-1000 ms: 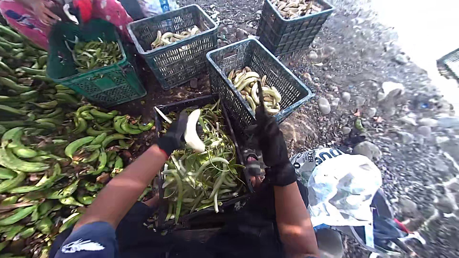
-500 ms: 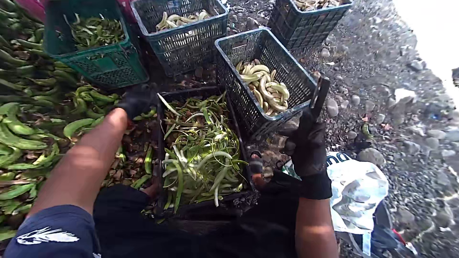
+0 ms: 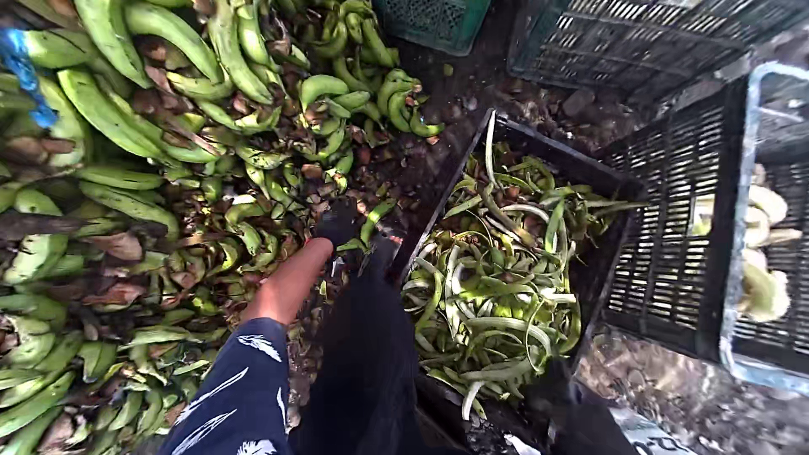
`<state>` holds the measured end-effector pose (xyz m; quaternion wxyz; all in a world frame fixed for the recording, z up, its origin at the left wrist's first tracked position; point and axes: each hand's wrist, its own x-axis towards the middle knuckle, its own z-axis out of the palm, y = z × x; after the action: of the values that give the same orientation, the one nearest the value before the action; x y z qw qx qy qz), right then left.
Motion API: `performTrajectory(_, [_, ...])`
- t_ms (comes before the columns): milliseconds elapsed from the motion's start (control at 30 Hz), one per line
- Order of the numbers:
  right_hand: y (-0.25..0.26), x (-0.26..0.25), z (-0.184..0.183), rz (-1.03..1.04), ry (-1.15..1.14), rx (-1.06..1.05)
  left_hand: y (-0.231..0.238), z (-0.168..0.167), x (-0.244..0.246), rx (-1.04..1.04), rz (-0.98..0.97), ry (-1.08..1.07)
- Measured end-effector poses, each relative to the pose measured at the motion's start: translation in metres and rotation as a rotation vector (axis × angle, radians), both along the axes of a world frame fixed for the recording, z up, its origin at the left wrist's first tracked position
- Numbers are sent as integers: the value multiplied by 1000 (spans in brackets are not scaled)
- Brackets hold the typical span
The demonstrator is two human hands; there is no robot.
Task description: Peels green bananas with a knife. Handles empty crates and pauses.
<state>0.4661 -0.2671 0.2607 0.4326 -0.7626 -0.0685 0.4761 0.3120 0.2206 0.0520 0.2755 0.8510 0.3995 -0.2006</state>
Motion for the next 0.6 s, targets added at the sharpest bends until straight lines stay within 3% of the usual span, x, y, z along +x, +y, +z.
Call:
performTrajectory(100, [17,-8,-35,185,66,-338,-14,-30,40,-30,-36,40])
performTrajectory(233, [24,1,-47,193,90,-391,-23,-55,85,-96,103,86])
performTrajectory(367, [37,26,-55,293,102,-417,-17,-88,93,-10,79,24])
performTrajectory(467, [38,41,-63,219,-51,-215,-6,-64,69,-26,276,-70])
performTrajectory(600, [70,49,-40,25,-141,-50,23,-4,40,-25,439,-597])
